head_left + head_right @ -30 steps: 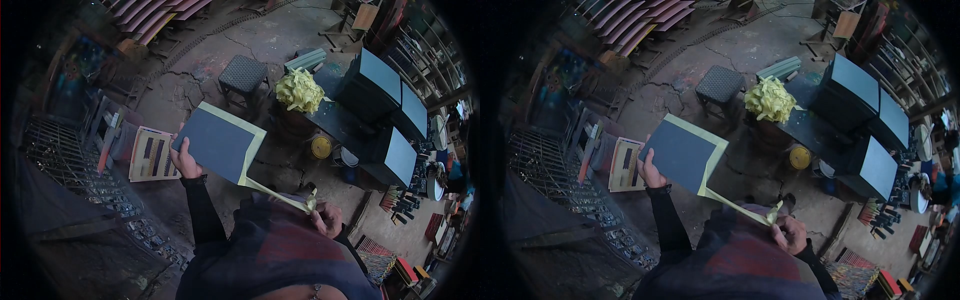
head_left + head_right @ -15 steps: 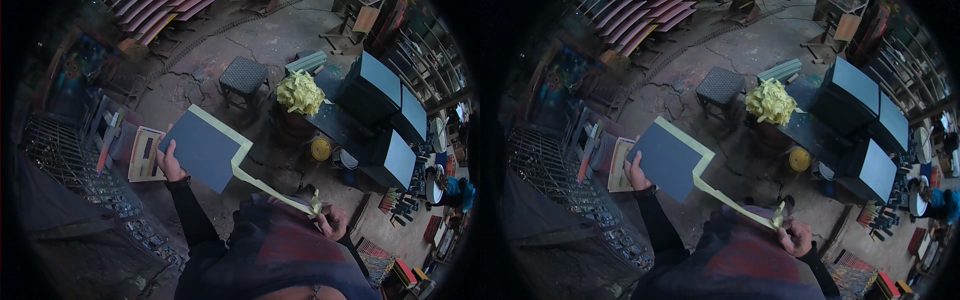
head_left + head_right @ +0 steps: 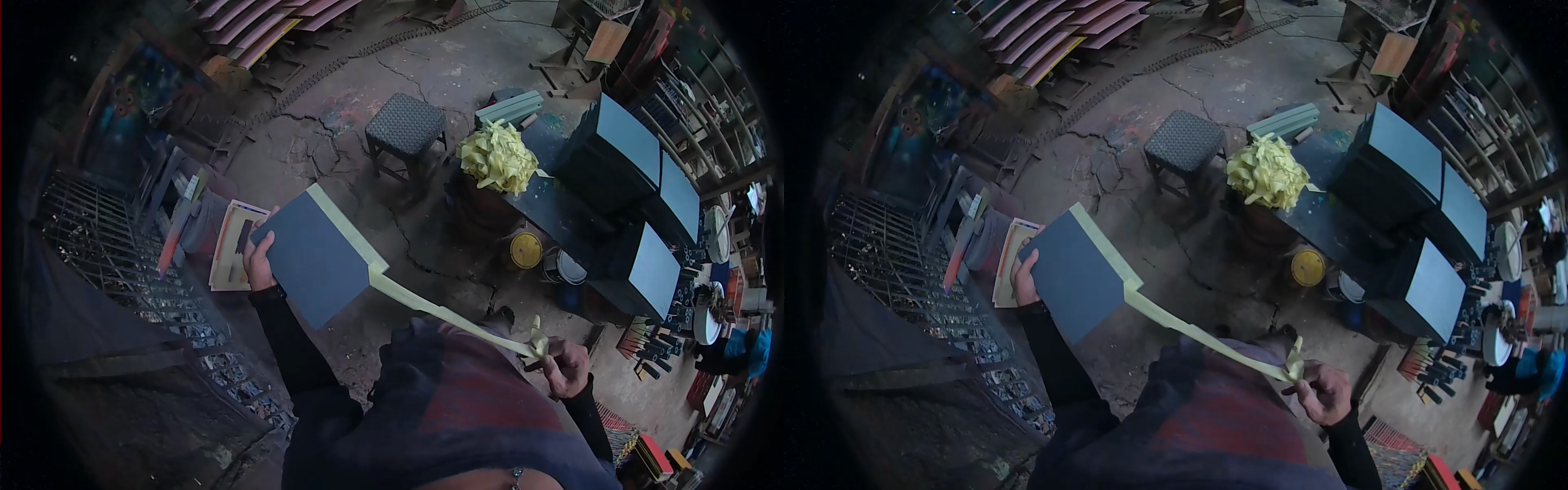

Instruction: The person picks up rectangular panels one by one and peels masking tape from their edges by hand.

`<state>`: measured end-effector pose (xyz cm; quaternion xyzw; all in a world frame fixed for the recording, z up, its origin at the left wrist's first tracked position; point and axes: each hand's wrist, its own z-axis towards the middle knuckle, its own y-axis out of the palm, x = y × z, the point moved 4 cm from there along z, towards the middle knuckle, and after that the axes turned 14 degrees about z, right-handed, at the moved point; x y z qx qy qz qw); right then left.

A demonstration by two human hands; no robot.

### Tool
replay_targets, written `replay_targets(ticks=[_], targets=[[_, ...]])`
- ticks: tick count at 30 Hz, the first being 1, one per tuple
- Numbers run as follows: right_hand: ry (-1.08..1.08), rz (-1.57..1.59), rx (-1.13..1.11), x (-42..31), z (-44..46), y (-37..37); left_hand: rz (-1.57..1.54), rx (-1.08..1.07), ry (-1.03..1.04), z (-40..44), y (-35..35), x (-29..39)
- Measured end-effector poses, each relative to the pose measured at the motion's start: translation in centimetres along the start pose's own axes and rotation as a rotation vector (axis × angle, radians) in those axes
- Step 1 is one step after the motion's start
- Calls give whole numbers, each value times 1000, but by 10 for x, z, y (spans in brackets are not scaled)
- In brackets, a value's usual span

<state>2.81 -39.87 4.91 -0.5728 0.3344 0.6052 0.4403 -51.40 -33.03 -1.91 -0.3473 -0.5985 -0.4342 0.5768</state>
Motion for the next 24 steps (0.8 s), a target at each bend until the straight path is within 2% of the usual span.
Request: replay_targets(ticks=[2, 9, 11, 12, 14, 16, 18, 20, 23, 24], targets=[[58, 114, 84, 0, -1, 0, -5, -2, -16, 0, -4, 1], [60, 24, -11, 9, -10, -23, -29, 68, -105, 0, -30, -20], [77, 68, 35, 21, -18, -37, -12, 97, -110, -2, -45, -33], [136, 320, 208, 4, -7, -31, -9, 170, -128, -1, -72, -51], [176, 215, 190, 4, 0, -53, -70, 226, -170, -1, -110, -80], [276, 68, 184, 1, 19, -67, -124, 151, -199, -9, -103, -77], [349, -69, 153, 2, 44, -80, -2, 251, -207, -19, -97, -79], [313, -293, 77, -15, 80, -86, -40, 214, -191, -22, -99, -99], [392, -175, 106, -9, 125, -101, -60, 285, -259, -32, -102, -118], [363, -287, 85, -12, 145, -107, -48, 277, -267, -39, -93, -114]])
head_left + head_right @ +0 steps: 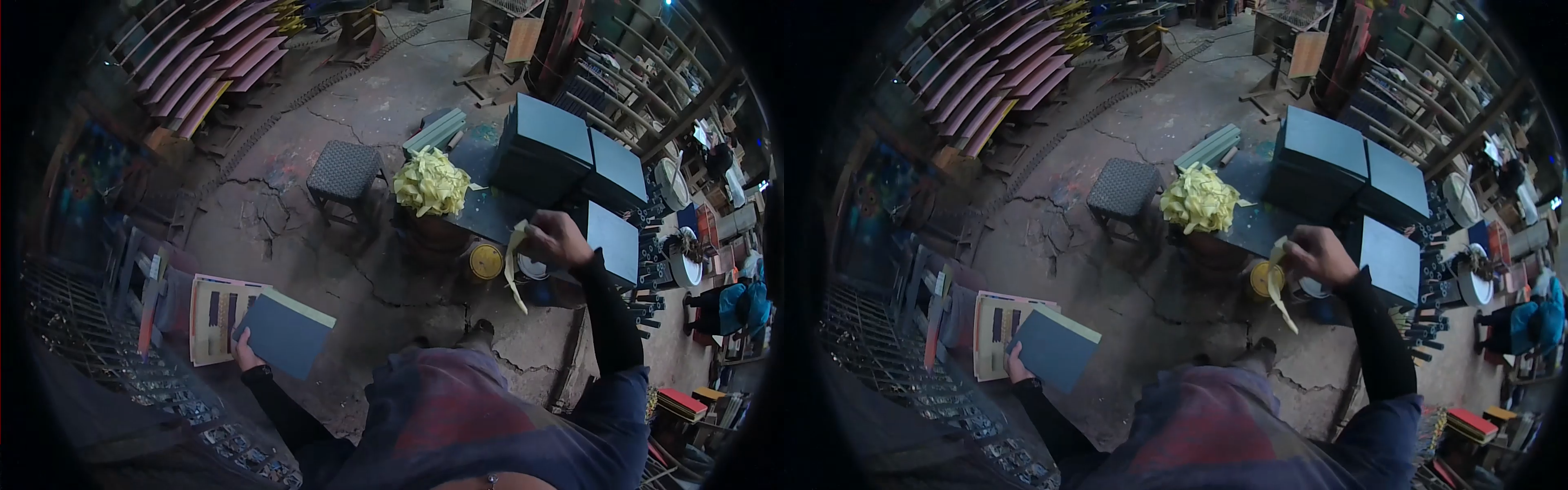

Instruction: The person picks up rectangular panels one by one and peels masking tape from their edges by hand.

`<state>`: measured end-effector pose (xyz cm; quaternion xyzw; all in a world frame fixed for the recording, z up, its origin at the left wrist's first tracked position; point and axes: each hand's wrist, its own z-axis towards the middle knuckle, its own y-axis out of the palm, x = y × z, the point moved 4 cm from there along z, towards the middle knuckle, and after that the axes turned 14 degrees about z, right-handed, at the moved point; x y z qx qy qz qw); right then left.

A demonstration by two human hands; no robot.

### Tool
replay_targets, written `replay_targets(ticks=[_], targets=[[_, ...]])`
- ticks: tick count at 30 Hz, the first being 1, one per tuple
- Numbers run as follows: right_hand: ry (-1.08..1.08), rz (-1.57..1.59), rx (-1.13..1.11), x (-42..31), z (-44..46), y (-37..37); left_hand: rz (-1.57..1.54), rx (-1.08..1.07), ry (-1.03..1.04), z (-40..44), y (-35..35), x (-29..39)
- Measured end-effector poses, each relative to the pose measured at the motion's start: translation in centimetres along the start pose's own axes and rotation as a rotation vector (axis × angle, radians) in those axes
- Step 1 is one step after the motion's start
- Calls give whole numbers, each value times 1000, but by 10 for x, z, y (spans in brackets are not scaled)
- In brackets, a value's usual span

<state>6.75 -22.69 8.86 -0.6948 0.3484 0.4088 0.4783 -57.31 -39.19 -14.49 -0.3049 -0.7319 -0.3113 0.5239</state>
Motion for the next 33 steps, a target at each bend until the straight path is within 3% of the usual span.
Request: replay_targets(ticks=[1, 2, 3, 6, 8, 10, 14, 15, 18, 22, 25, 28, 31, 33], targets=[[-189, -186, -13, 0, 24, -7, 17, -3, -8, -11, 4, 0], [-19, 50, -34, -12, 41, -5, 11, -5, -1, -22, 2, -2], [-201, -129, -58, -17, 68, -8, 11, 65, -5, -33, -4, -5], [-47, -56, -93, -27, 164, 22, 19, 172, -20, -48, -35, -18], [-84, -239, 21, -7, 226, 49, 36, 212, -39, -62, -45, -20], [-341, -662, 189, 22, 274, 83, 82, 337, -31, -91, -42, -10], [-441, -744, 439, 47, 282, 130, 26, 340, -36, -131, -70, -19], [-372, -814, 445, 37, 271, 134, 21, 340, -30, -137, -80, -26], [-452, -919, 395, 43, 266, 143, 0, 277, -38, -151, -97, -44], [-439, -897, 334, 49, 269, 142, -30, 336, -67, -143, -68, -48], [-372, -860, 170, 46, 268, 130, -8, 309, -56, -114, -36, -37], [-573, -556, -25, 36, 279, 104, 76, 192, -14, -93, -2, -20], [-465, -336, 96, 20, 246, 74, 42, 61, 60, -75, 24, -24], [-508, -242, 209, 22, 228, 62, 15, 3, 72, -77, 50, -9]])
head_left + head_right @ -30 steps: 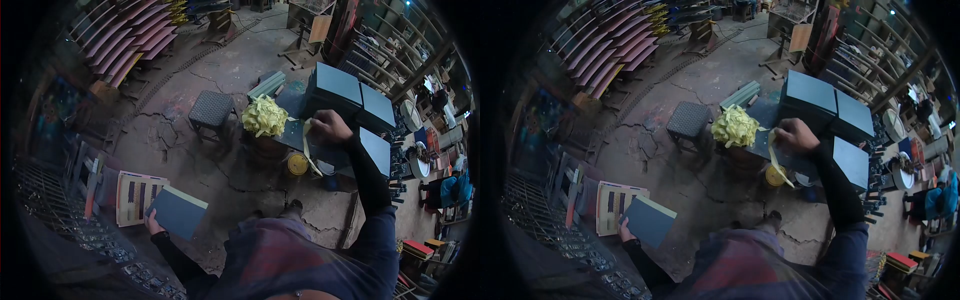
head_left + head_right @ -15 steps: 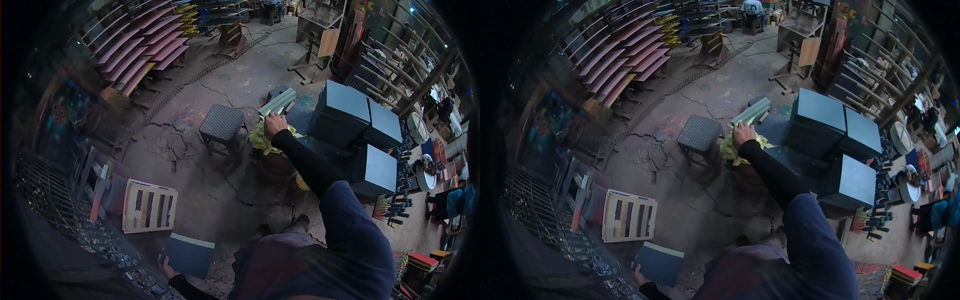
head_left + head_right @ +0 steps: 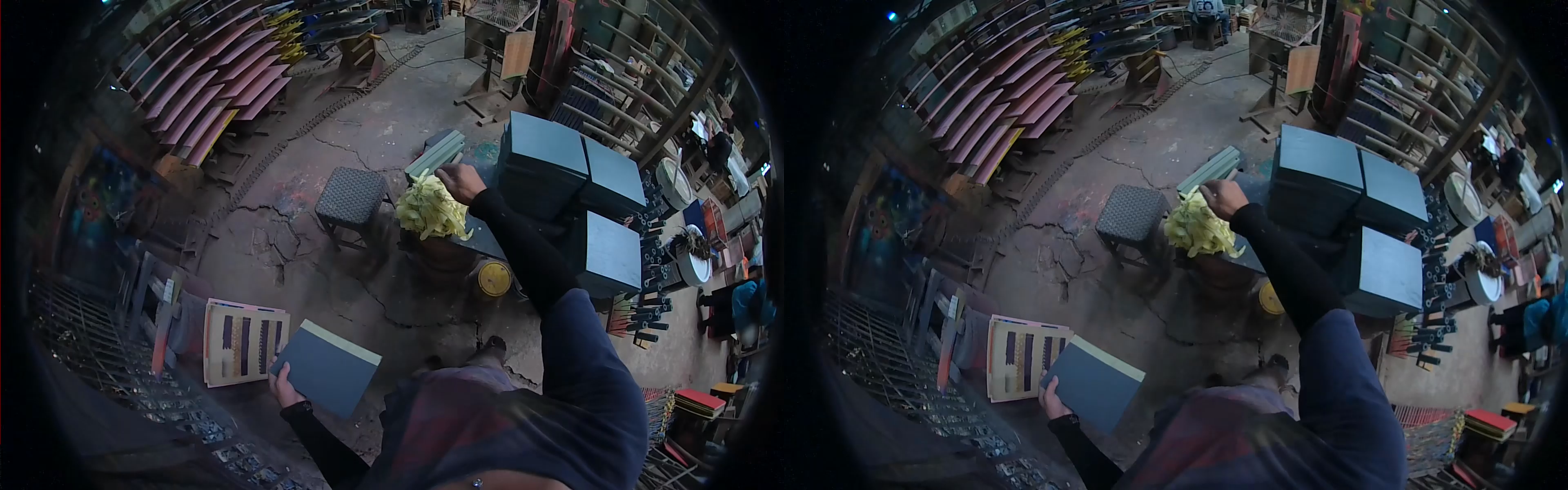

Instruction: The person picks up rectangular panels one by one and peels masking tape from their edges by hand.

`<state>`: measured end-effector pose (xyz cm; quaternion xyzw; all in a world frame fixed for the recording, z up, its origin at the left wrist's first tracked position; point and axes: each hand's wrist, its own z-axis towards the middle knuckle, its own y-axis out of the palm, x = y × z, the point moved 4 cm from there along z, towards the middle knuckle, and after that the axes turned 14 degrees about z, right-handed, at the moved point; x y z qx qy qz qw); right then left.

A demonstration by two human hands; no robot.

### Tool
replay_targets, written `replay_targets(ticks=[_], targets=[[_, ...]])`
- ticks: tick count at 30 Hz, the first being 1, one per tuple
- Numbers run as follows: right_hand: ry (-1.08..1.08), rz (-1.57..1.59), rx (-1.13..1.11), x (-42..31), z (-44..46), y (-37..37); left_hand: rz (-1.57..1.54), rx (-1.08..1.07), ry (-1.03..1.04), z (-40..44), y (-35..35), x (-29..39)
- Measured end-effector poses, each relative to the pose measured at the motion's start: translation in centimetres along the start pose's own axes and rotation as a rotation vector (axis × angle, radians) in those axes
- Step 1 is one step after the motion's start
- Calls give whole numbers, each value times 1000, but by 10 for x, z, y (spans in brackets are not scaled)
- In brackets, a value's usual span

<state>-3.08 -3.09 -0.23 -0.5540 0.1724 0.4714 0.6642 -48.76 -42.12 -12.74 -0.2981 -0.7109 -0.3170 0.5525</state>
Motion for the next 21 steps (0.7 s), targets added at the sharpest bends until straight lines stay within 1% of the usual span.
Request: replay_targets(ticks=[1, 3, 5, 7, 8, 9, 10, 11, 13, 14, 16, 19, 21], targets=[[-14, 71, 132, -1, -11, -9, -23, -53, 10, -4, 13, 9], [37, 356, 314, -2, -39, -23, -32, -27, -9, -12, 27, 18], [130, 368, 379, 0, -80, -28, -79, -4, -7, -25, 52, 32], [289, 447, 235, -6, -126, -1, -112, -9, 14, -35, 79, 44], [337, 515, 74, -20, -147, 20, -105, -27, 11, -38, 88, 46], [382, 576, -75, -34, -166, 37, -129, -103, 48, -41, 102, 56], [385, 687, -127, -49, -182, 51, -157, -198, 87, -43, 120, 65], [394, 791, -165, -65, -193, 62, -153, -182, 85, -45, 131, 71], [295, 704, -184, -91, -201, 65, -151, -377, 92, -52, 160, 81], [256, 644, -179, -105, -199, 59, -148, -392, 90, -55, 167, 83], [242, 617, -112, -116, -192, 51, -164, -509, 93, -61, 185, 87], [194, 528, 1, -136, -184, 33, -109, -581, 125, -72, 203, 95], [157, 626, -41, -152, -181, 27, -83, -603, 149, -79, 211, 101]])
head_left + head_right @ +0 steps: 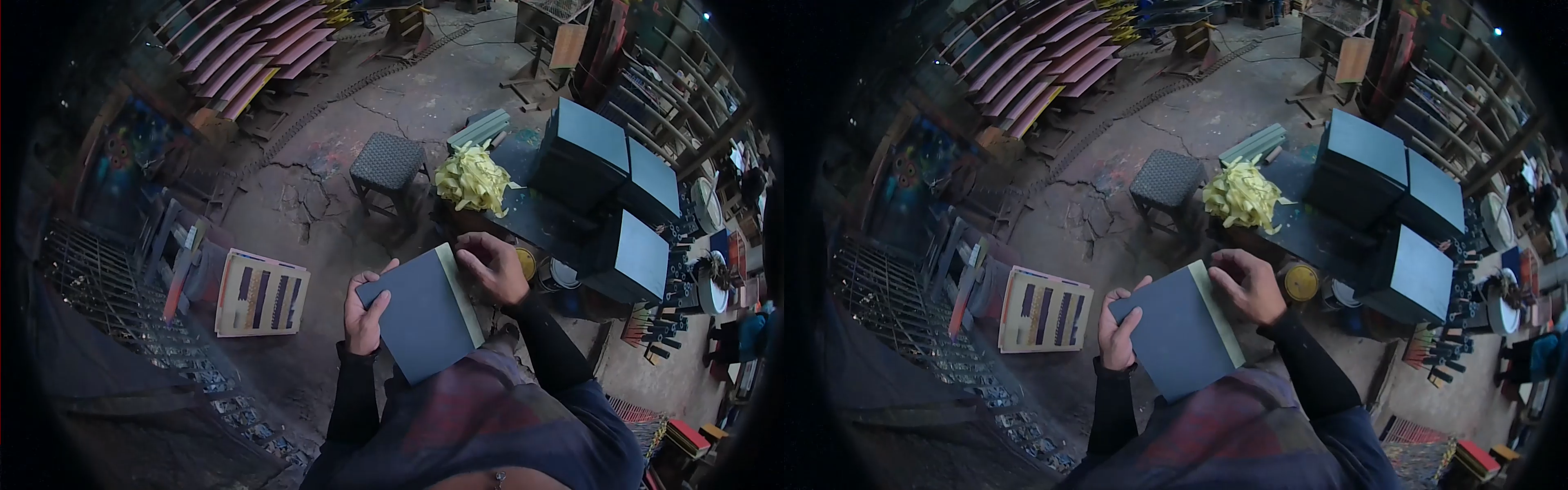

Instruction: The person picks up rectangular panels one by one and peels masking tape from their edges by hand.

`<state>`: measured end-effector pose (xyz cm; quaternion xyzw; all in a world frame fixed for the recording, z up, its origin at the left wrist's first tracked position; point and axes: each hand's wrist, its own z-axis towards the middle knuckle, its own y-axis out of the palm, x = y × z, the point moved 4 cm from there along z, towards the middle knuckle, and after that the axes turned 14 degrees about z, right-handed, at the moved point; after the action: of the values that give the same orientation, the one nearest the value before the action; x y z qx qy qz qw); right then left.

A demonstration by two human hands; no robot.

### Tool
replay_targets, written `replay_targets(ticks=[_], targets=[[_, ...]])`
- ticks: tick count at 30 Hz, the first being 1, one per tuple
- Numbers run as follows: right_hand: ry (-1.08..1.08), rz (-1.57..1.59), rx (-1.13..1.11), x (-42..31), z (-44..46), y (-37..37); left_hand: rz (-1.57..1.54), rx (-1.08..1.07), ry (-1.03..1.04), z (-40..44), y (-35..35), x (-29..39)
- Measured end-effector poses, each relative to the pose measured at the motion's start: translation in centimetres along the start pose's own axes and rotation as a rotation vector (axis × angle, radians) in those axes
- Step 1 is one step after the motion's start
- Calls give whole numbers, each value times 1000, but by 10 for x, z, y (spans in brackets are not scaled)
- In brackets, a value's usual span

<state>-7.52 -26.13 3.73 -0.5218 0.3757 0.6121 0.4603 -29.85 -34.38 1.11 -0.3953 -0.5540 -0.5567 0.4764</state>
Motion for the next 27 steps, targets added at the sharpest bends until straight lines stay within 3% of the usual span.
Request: replay_targets(ticks=[8, 12, 15, 19, 24, 27], targets=[[122, 63, -55, 0, -11, -5, 54, 1, 84, 0, 7, 10], [129, 17, -85, 10, -24, -19, -26, 201, 107, 4, -13, 21], [368, 205, -179, -1, -47, -14, -43, 330, 166, 5, -31, 25], [313, 71, -232, -6, -58, -11, -26, 317, 156, 6, -32, 27], [-65, -94, -40, -33, -42, -10, 81, 121, 197, 1, 5, 33], [-141, -146, 71, -53, -27, -6, 258, 54, 272, -8, 32, 38]])
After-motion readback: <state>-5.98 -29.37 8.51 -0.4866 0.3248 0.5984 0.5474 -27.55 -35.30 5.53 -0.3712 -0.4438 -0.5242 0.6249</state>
